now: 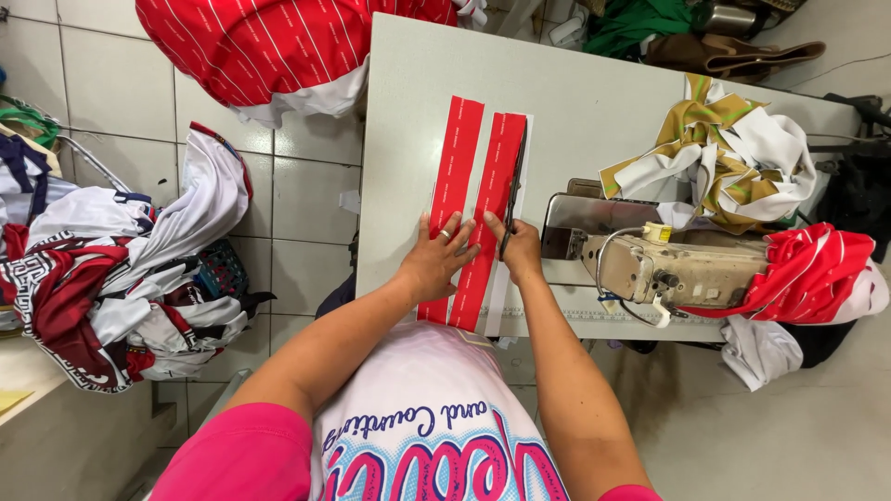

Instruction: Cutting red and white striped fabric into strips using scissors on a work table in a sewing factory.

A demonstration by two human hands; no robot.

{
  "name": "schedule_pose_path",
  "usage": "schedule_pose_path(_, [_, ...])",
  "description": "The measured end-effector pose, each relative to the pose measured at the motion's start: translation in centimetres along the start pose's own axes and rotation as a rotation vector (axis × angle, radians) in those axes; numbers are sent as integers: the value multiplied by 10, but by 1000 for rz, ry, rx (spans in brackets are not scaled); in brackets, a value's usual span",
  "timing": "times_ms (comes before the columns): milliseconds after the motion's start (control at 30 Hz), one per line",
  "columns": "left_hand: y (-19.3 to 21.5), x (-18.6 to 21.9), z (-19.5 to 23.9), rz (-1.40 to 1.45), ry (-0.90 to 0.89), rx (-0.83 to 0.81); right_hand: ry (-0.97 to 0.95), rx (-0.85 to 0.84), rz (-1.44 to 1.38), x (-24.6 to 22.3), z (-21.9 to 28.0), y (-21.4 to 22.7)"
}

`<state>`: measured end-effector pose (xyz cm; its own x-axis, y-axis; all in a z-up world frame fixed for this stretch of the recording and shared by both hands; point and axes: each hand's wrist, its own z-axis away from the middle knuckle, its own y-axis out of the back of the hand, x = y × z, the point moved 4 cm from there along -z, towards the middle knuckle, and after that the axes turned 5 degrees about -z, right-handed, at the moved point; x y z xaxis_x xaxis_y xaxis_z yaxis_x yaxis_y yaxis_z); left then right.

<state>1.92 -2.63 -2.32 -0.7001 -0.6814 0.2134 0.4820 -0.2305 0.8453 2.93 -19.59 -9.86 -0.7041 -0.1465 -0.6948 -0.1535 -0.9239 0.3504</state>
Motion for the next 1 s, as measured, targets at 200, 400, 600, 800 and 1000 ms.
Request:
schedule_pose_path(200, [0, 0, 1, -11, 11, 17, 34, 12, -21, -38, 3, 1])
schedule_pose_path(400, [9, -4, 12, 63, 40, 86, 42, 13, -245, -13, 52, 24])
schedule_pose_path(600, [-46, 4, 6, 186, 225, 195, -120, -149, -282, 107, 174, 39])
schedule_pose_path(800, [-106, 20, -16, -118, 179, 357, -433, -5, -132, 223, 302, 106])
schedule_pose_path(1000, [-125, 33, -32, 184, -145, 523, -565, 219, -122, 308, 335, 165])
